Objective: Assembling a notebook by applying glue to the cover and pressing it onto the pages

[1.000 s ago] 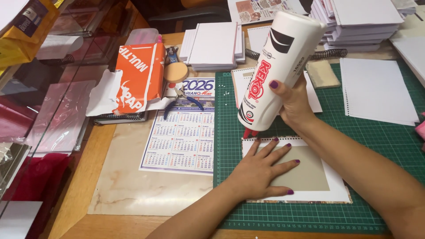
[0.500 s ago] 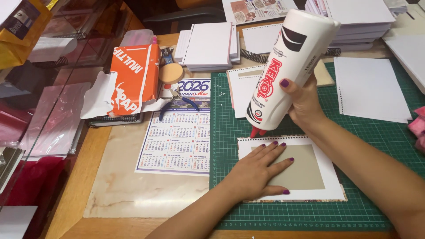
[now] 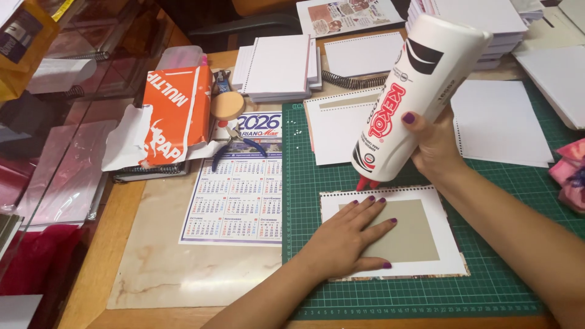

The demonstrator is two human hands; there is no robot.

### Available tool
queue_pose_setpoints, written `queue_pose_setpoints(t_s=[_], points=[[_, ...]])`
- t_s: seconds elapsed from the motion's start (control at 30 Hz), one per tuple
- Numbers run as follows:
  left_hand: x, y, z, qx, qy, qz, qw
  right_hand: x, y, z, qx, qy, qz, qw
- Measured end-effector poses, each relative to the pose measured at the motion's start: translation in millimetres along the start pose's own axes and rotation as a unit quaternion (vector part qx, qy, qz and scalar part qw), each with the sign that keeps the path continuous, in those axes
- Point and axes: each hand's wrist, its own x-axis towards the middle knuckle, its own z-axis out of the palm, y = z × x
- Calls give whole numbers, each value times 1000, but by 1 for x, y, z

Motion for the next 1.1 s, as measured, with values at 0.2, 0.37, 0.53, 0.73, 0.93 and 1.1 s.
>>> queue_pose_setpoints(t_s=[0.2, 0.37, 0.53, 0.73, 0.93, 1.1], points=[[0, 1, -1, 1, -6, -2, 1000, 0, -9, -14, -3, 5, 19, 1000], [0, 1, -4, -11, -16, -3, 1000, -3, -22, -22, -27, 13, 15, 999], [1, 1, -6, -9, -21, -2, 1000, -4, -27, -38, -28, 32, 14, 999], [2, 2, -8, -10, -38, -8, 999, -6, -37, -50, -45, 40, 7, 998], [2, 3, -11, -13, -43, -8, 999, -7, -40, -69, -49, 60, -1, 997], [2, 2, -9, -11, -32, -4, 999, -5, -43, -87, -56, 60, -23, 996]])
